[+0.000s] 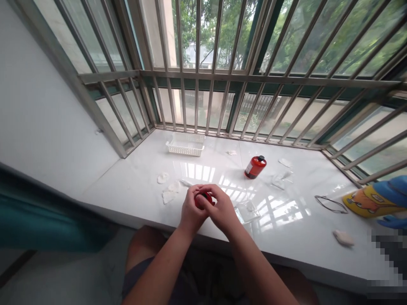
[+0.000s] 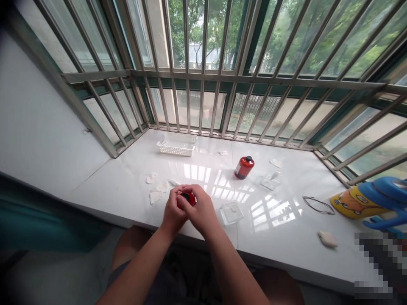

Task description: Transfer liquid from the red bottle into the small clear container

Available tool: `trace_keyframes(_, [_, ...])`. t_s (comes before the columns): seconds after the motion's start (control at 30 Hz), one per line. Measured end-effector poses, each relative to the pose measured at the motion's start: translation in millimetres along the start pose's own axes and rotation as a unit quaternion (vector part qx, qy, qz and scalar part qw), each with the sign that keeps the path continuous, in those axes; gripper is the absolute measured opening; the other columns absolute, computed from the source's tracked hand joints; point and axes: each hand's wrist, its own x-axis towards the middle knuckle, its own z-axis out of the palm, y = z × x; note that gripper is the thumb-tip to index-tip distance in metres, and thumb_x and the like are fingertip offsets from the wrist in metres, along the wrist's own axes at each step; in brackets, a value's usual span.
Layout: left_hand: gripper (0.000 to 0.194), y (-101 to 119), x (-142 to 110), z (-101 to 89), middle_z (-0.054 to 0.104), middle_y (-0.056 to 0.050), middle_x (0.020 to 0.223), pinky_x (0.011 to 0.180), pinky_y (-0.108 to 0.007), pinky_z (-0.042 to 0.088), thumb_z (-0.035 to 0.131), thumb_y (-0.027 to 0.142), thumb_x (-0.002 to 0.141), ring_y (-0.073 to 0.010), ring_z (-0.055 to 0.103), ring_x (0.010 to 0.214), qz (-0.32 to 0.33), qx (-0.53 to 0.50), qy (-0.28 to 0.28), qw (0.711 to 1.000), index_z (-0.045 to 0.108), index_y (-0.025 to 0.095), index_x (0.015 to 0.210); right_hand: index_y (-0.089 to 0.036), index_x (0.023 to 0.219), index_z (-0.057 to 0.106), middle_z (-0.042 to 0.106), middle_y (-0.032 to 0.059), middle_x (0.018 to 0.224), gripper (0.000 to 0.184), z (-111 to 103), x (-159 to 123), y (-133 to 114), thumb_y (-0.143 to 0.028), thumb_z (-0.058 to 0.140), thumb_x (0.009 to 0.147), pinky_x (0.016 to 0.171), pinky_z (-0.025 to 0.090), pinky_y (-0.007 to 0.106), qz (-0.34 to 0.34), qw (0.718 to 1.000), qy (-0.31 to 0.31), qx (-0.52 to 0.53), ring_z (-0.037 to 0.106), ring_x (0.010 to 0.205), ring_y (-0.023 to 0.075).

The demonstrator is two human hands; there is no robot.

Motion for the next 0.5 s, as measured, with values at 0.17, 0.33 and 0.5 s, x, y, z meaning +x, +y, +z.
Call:
trace_keyframes(0.17, [0.056, -1, 3, 16.7, 0.077, -0.009, 0.111, 0.080, -0.040, 0.064, 0.076, 0.030, 0.084, -0.0268, 0.078, 0.096, -0.030, -0.009, -0.043, 0.999, 0.049, 0.025, 0.133, -0.028, 0.105, 0.073, 0.071, 0.0038, 0.106, 0.016, -13, -10, -16, -0.018, 0.076, 0.093, 0.093, 0.053, 0.039, -0.041, 0.967, 0.031, -0.248, 0.065, 0.103, 0.0246])
trace_keyframes(0.33, [0.065, -4, 1, 23.3, 0.075, -0.012, 0.119, 0.079, -0.040, 0.065, 0.084, 0.028, 0.075, -0.0301, 0.077, 0.100, -0.025, -0.001, -0.061, 0.998, 0.055, 0.024, 0.132, -0.025, 0.107, 0.070, 0.071, 0.0024, 0.104, 0.026, -40, -12, -34, -0.004, 0.060, 0.097, 0.082, 0.051, 0.032, -0.084, 0.935, -0.118, -0.323, 0.063, 0.094, 0.0206])
trace_keyframes(0.5, [0.060, -7, -2, 26.4, 0.072, -0.014, 0.129, 0.088, -0.042, 0.065, 0.077, 0.031, 0.085, -0.0295, 0.076, 0.109, -0.031, -0.042, -0.070, 0.996, 0.052, 0.024, 0.139, -0.016, 0.130, 0.063, 0.069, 0.0137, 0.116, 0.033, -45, -10, -51, -0.024, 0.070, 0.099, 0.083, 0.055, 0.039, -0.024, 0.884, -0.115, -0.452, 0.064, 0.102, 0.0296])
